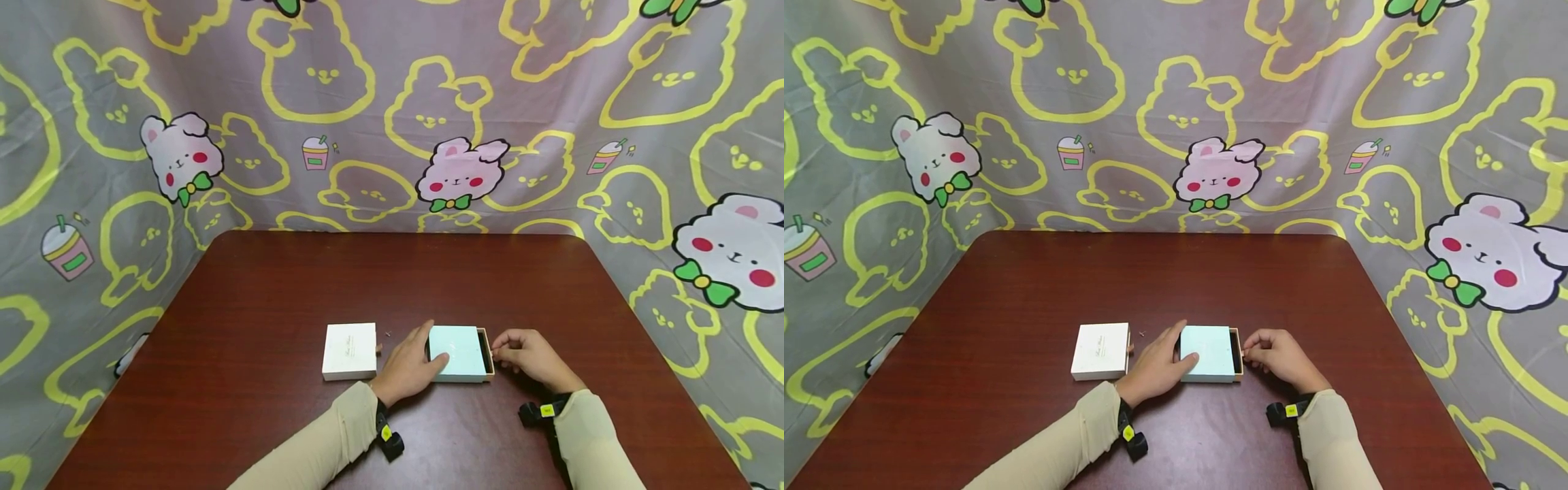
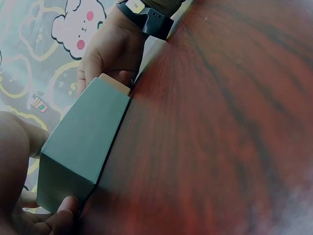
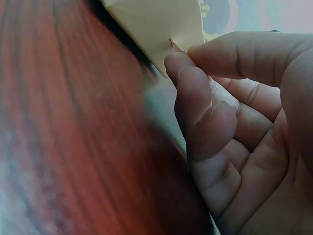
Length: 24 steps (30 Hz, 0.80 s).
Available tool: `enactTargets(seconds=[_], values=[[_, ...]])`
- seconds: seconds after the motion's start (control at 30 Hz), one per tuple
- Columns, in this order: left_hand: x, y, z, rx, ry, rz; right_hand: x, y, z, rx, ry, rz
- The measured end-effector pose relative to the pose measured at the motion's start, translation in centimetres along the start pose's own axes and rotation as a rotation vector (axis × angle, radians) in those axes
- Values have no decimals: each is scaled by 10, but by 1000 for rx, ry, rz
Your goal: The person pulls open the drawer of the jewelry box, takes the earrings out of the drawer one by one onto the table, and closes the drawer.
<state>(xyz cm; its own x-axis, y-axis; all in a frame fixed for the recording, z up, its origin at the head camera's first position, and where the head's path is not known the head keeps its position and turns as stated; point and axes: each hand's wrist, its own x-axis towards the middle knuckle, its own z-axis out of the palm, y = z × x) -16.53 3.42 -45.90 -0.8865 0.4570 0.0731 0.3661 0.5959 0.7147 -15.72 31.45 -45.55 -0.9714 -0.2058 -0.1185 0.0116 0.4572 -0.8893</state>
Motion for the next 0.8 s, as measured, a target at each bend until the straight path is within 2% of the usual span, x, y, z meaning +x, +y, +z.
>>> enactTargets(seconds=[0.8], values=[[0,-1,0,7,-10,-13,-2,1,-5,13,26,17]])
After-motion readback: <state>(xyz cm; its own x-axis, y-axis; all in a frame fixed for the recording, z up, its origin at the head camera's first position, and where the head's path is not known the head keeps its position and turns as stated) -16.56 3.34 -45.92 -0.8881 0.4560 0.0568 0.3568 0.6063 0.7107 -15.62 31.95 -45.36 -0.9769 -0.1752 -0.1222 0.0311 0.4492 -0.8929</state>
